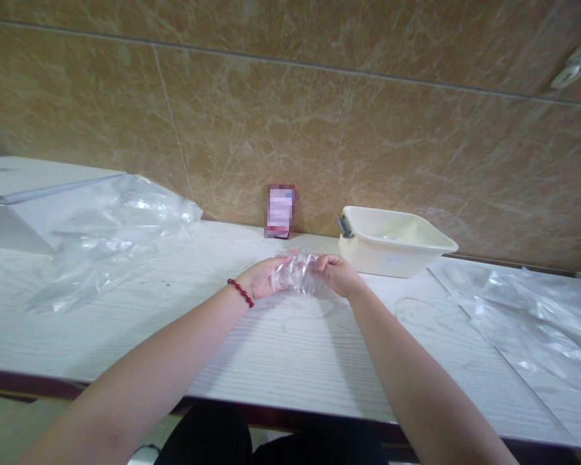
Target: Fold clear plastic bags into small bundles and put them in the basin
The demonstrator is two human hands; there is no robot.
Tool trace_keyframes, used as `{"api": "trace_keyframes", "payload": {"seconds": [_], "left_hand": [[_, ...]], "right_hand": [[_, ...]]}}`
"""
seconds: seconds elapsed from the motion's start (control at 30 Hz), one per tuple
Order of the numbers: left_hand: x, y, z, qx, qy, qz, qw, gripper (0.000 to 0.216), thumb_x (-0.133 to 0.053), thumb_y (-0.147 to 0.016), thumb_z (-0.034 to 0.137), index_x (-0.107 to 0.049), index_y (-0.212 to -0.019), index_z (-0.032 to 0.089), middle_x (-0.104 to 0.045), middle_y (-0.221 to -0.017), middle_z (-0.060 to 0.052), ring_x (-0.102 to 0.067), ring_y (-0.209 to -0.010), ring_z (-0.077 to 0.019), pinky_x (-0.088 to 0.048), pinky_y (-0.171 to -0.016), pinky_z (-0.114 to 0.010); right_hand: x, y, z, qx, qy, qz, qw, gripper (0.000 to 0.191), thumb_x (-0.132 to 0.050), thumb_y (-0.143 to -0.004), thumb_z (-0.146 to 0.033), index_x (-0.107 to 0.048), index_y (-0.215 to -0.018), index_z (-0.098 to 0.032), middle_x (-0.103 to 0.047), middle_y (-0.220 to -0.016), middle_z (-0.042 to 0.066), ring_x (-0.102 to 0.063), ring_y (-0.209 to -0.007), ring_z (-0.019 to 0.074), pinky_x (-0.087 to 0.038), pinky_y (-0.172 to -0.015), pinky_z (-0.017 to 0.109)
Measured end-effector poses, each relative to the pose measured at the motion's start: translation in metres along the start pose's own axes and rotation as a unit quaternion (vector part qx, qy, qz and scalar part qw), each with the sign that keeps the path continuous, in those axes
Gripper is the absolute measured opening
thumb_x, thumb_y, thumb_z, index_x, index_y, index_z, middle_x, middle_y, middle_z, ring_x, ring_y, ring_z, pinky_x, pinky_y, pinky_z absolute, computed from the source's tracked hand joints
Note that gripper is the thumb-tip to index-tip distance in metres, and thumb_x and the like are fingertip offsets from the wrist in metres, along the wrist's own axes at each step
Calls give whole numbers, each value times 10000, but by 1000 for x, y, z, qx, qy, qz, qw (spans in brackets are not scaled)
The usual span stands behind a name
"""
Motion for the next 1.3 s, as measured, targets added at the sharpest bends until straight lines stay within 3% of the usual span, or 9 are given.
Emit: {"api": "trace_keyframes", "payload": {"seconds": [0.1, 0.17, 0.27, 0.37, 0.67, 0.93, 1.1, 1.3], "left_hand": [[0, 1, 2, -9, 6, 11, 1000, 253, -417, -780, 124, -524, -997, 196, -595, -914, -35, -577, -753, -136, -448, -690, -300], [1, 1, 6, -34, 11, 4, 999, 273, -415, -777, 110, -518, -1014, 200, -582, -960, -40, -569, -793, -140, -449, -700, -302], [5, 2, 15, -89, 15, 8, 996, 302, -419, -777, 113, -511, -1042, 227, -565, -1010, -34, -558, -827, -136, -450, -703, -286], [5, 4, 23, -131, 15, 17, 991, 318, -408, -790, 136, -497, -1069, 261, -541, -1065, -15, -546, -866, -132, -448, -719, -278], [4, 7, 27, -161, 18, 34, 986, 338, -403, -798, 133, -474, -1105, 257, -504, -1134, -26, -524, -927, -150, -435, -771, -313], [2, 8, 28, -175, 31, 19, 984, 351, -402, -788, 106, -481, -1097, 254, -500, -1138, -28, -530, -912, -160, -445, -743, -317], [3, 7, 28, -180, 24, 15, 983, 358, -410, -787, 111, -470, -1105, 264, -491, -1150, -25, -522, -938, -162, -442, -762, -325], [10, 4, 23, -159, -31, 46, 986, 314, -470, -773, 169, -487, -1078, 242, -496, -1143, -47, -540, -905, -164, -461, -731, -310]], "right_hand": [[-1, 0, -2, 5, -5, -2, 1000, 187, -682, -518, -213, -505, -495, -156, -581, -869, 3, -532, -733, 108, -401, -637, 231], [-1, 1, -2, -10, -22, 12, 1000, 168, -675, -542, -215, -545, -646, -195, -577, -876, -14, -537, -706, 101, -413, -610, 231], [-4, 3, 0, -60, -47, 23, 997, 366, -642, -608, -234, -485, -935, -287, -575, -863, -29, -551, -672, 101, -438, -581, 244], [-9, 5, 5, -113, -46, 4, 993, 402, -585, -681, -295, -414, -1045, -292, -585, -848, -6, -576, -680, 110, -460, -640, 282], [-13, 6, 13, -172, -49, -29, 983, 332, -365, -795, -460, -407, -1007, -208, -615, -782, 54, -607, -674, 139, -469, -664, 319], [-15, 8, 7, -144, -50, -28, 988, 257, -470, -771, -355, -425, -988, -225, -617, -790, 38, -602, -702, 133, -468, -689, 331], [-14, 7, 5, -117, -18, -17, 993, 470, -622, -634, -169, -398, -1041, -244, -609, -798, 10, -593, -709, 119, -472, -688, 295], [-6, 3, 5, -94, 23, 47, 994, 508, -648, -578, -162, -401, -1015, -237, -582, -731, -27, -565, -619, 82, -467, -637, 246]]}}
Point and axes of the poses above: each hand's wrist, its own y-axis away from the middle knuckle, its own x-axis out of the back of the hand, z = x × y, the point moved 5 cm from there along -y, towards the middle knuckle
